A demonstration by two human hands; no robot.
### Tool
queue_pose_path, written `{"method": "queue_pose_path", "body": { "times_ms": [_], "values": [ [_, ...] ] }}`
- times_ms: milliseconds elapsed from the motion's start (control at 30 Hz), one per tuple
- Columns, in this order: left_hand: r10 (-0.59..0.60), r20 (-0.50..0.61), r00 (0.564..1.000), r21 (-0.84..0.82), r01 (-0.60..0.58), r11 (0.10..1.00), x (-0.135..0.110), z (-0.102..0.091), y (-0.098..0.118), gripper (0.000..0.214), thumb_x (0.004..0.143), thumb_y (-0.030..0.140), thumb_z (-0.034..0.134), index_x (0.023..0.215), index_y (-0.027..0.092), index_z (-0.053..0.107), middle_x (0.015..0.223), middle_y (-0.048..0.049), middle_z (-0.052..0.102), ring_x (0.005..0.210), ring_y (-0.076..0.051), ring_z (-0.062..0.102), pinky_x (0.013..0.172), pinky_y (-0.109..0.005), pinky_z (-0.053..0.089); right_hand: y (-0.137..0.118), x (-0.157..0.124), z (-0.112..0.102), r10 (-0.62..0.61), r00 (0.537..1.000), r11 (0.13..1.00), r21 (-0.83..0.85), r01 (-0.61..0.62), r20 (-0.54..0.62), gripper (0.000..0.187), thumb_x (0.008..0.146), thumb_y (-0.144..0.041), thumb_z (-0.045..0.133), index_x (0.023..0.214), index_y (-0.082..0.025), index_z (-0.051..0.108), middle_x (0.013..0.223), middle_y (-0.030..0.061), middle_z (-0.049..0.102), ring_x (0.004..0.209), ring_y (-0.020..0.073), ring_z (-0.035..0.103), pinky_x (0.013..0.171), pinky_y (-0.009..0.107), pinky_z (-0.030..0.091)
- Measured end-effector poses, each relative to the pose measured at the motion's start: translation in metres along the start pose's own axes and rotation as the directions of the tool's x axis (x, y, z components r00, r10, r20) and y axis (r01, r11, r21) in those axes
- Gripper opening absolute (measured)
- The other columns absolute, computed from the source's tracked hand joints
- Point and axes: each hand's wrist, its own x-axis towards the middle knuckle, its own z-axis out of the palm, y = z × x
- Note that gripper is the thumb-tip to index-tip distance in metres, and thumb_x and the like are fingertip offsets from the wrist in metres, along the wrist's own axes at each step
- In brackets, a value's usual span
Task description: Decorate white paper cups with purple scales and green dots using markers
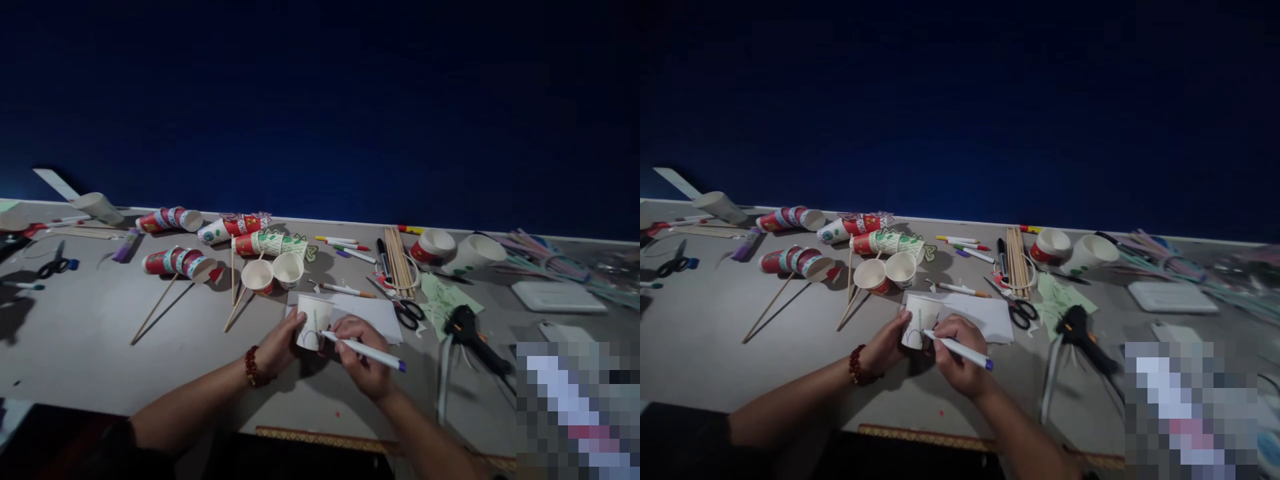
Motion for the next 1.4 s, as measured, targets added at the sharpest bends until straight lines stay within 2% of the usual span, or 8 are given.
{"method": "queue_pose_path", "body": {
  "times_ms": [133,367,500,733,900,1000,1167,1400],
  "values": [
    [0.025,-0.016,1.000,0.029,-0.025,0.999,0.0008,-0.0023,-0.0027,0.049,0.083,0.048,0.080,0.120,0.019,0.066,0.103,-0.0079,0.070,0.081,-0.020,0.067,0.058,-0.026,0.055,-0.0029,0.0033,0.0009,-0.003,1.000,1.000,-0.014,0.004,0.021,0.013,0.088,-0.013,0.061,0.087,-0.026,0.063,0.075,0.0005,0.069,0.072,0.0201,0.068,0.067,0.033,0.056],
    [0.038,-0.030,0.999,0.017,-0.037,0.999,0.0003,-0.0041,-0.0056,0.040,0.088,0.045,0.076,0.118,0.019,0.067,0.098,-0.0055,0.070,0.080,-0.019,0.064,0.067,-0.030,0.056,-0.0027,0.0033,0.0020,0.014,0.998,1.000,-0.018,-0.013,0.059,0.011,0.089,-0.015,0.061,0.088,-0.026,0.062,0.072,0.0000,0.068,0.067,0.0197,0.066,0.063,0.032,0.054],
    [0.064,-0.056,0.996,0.020,-0.063,0.998,0.0002,-0.0042,-0.0049,0.039,0.088,0.043,0.077,0.116,0.017,0.069,0.103,-0.0078,0.071,0.086,-0.021,0.065,0.074,-0.031,0.055,-0.0024,0.0030,0.0019,0.038,0.997,0.998,-0.047,-0.035,0.063,0.009,0.089,-0.017,0.060,0.086,-0.025,0.063,0.072,0.0009,0.068,0.065,0.0196,0.065,0.061,0.032,0.053],
    [0.056,-0.032,0.998,0.049,-0.055,0.997,0.0012,-0.0046,-0.0063,0.047,0.087,0.049,0.077,0.121,0.018,0.067,0.093,-0.0044,0.068,0.074,-0.017,0.061,0.062,-0.028,0.053,-0.0008,0.0019,0.0028,0.052,0.996,0.998,-0.046,-0.049,0.076,0.009,0.090,-0.018,0.061,0.086,-0.026,0.062,0.071,-0.0001,0.068,0.064,0.0191,0.065,0.062,0.032,0.052],
    [0.050,-0.028,0.998,0.069,-0.048,0.996,-0.0006,-0.0013,-0.0048,0.047,0.088,0.050,0.075,0.122,0.019,0.066,0.097,-0.0058,0.069,0.076,-0.019,0.063,0.060,-0.029,0.053,-0.0001,0.0018,0.0019,0.050,0.995,0.997,-0.070,-0.044,0.092,0.007,0.090,-0.020,0.061,0.086,-0.025,0.063,0.071,0.0005,0.068,0.064,0.0189,0.065,0.061,0.032,0.052],
    [0.070,-0.033,0.997,0.076,-0.068,0.995,-0.0007,-0.0020,-0.0048,0.045,0.089,0.049,0.074,0.122,0.019,0.068,0.096,-0.0056,0.070,0.076,-0.018,0.062,0.065,-0.030,0.053,0.0001,0.0019,0.0019,0.061,0.993,0.996,-0.070,-0.054,0.100,0.008,0.091,-0.021,0.060,0.085,-0.025,0.063,0.071,0.0006,0.068,0.064,0.0191,0.065,0.061,0.032,0.052],
    [0.086,-0.069,0.994,0.054,-0.083,0.995,0.0007,-0.0061,-0.0058,0.038,0.088,0.043,0.077,0.116,0.018,0.071,0.108,-0.0083,0.072,0.095,-0.022,0.065,0.083,-0.032,0.053,0.0024,0.0008,0.0039,0.049,0.996,0.998,-0.047,-0.046,0.072,0.008,0.093,-0.021,0.061,0.086,-0.026,0.063,0.072,0.0008,0.068,0.067,0.0203,0.066,0.064,0.034,0.053],
    [0.056,-0.036,0.998,0.035,-0.055,0.998,-0.0002,-0.0057,-0.0053,0.039,0.090,0.042,0.074,0.120,0.019,0.068,0.104,-0.0073,0.071,0.084,-0.019,0.064,0.069,-0.030,0.056,0.0059,-0.0011,0.0037,0.072,0.997,0.997,-0.028,-0.072,0.018,0.008,0.093,-0.021,0.062,0.088,-0.026,0.064,0.074,0.0016,0.069,0.071,0.0217,0.067,0.068,0.035,0.054]
  ]
}}
